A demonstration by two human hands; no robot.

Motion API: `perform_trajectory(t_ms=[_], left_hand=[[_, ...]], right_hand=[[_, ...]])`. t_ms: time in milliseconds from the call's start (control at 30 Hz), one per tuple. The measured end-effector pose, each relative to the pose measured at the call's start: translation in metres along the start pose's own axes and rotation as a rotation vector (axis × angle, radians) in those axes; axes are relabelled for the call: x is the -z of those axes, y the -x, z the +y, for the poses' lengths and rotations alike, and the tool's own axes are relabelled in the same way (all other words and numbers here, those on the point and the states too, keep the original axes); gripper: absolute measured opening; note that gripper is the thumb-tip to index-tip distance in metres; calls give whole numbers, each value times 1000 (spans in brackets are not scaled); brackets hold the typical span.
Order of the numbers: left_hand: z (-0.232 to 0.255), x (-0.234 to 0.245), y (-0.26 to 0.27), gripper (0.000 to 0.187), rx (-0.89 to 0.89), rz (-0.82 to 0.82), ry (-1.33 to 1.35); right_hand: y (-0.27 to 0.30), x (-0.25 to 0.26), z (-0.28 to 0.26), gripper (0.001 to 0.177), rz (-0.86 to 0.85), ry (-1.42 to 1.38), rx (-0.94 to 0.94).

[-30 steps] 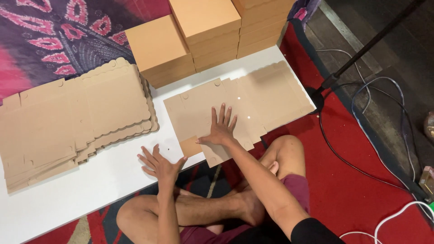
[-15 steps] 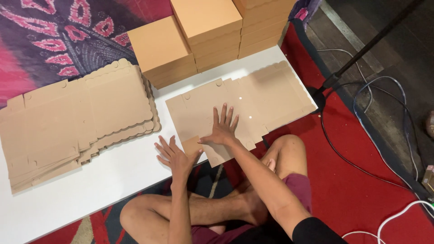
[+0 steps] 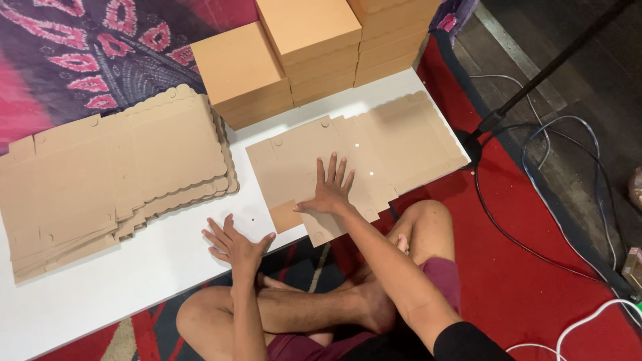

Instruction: Folding a flat cardboard sheet into a box shape

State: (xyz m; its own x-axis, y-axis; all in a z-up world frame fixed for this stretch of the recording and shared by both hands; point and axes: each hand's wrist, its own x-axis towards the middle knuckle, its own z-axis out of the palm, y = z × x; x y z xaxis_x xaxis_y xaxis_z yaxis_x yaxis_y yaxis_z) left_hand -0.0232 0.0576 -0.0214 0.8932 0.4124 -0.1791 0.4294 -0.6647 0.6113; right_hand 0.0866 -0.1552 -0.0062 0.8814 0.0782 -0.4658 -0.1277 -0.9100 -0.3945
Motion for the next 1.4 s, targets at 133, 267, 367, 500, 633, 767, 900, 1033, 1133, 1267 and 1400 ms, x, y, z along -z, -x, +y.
perform_trajectory(t_ms=[133,267,367,500,633,767,900,1033,1133,1267,1400], left_hand=[[0,-23,-11,111,-15,-5,13],[39,-25,2,111,-84,-60,26],[52,-23,5,112,-94,-86,20],[56,-16,6,110,-59,-98,21],[42,-7,2,111,-41,-64,35],[24,4,-2,111,-20,-18,29],[23,-3,-5,106,-38,-20,9],[54,-14,6,109,-72,-61,21],[63,-24,7,112,-114,-96,-48],[61,-27,5,113,-80,-96,-19],[54,-18,6,115,-48,-76,5]], right_hand=[[-2,-1,0,151,5,5,14],[-5,-4,1,150,5,27,-5],[-4,-5,1,149,9,29,-6],[-4,-2,0,150,-2,19,-10],[1,3,-3,148,-1,11,-11],[1,2,-2,148,0,12,-5],[-1,0,0,149,5,4,7],[-4,-2,1,150,0,13,3],[-7,-6,4,152,2,18,-5],[-9,-6,4,152,7,17,-7],[-9,-7,4,152,7,1,-2]])
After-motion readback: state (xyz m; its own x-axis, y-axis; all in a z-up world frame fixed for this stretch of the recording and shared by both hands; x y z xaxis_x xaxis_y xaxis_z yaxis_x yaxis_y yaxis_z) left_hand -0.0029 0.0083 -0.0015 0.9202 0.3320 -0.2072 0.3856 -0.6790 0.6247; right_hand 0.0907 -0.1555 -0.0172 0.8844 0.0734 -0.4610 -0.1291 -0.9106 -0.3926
